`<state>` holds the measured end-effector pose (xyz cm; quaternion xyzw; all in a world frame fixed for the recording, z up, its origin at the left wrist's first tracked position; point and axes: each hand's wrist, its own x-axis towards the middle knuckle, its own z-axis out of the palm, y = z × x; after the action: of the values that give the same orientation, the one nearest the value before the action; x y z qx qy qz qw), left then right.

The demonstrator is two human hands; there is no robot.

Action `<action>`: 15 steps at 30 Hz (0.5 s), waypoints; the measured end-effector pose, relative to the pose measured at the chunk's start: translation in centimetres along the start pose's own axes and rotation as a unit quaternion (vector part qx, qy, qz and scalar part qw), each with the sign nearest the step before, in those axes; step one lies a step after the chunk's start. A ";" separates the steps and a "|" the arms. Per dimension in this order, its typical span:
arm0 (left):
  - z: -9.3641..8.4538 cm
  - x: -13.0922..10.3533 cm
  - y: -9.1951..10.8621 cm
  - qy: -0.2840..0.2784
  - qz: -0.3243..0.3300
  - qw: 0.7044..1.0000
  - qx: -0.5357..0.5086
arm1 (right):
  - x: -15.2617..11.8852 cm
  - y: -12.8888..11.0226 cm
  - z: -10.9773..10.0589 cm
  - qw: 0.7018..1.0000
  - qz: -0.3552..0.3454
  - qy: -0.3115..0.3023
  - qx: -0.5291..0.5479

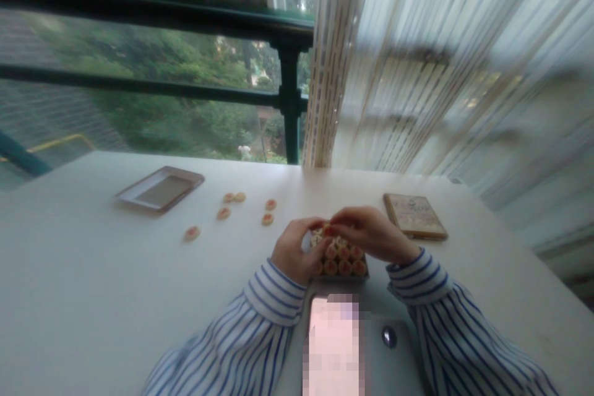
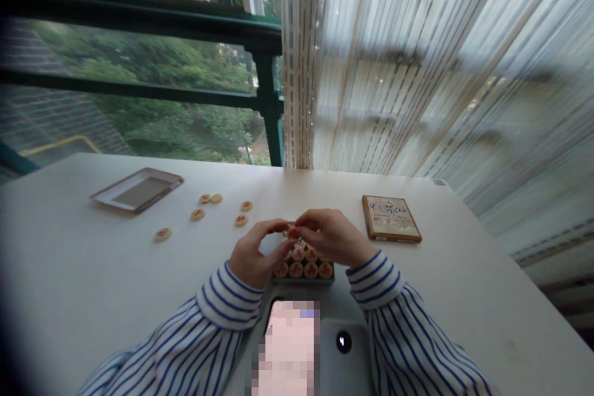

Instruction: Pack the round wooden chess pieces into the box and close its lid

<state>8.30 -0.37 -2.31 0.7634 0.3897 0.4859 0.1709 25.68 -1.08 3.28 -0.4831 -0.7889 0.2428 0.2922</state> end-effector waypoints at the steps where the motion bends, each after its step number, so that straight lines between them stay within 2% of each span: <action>1: 0.0 -0.1 0.0 -0.008 -0.026 0.999 -0.018 | 0.0 0.0 0.0 1.000 -0.003 0.002 0.001; 4: -0.1 -0.1 0.0 -0.024 -0.089 0.992 -0.085 | 0.0 0.0 0.0 1.000 -0.015 0.004 -0.002; 8: -0.2 0.1 0.0 -0.022 -0.142 0.976 -0.164 | 0.0 -0.3 0.1 0.999 -0.034 0.000 0.004; 15: -0.2 0.3 -0.1 -0.007 -0.193 0.960 -0.202 | -0.2 -0.6 0.6 0.996 -0.075 -0.006 -0.038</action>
<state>8.15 -0.07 -2.10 0.6269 0.4221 0.5068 0.4148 24.98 -1.56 3.23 -0.4319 -0.8332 0.1928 0.2864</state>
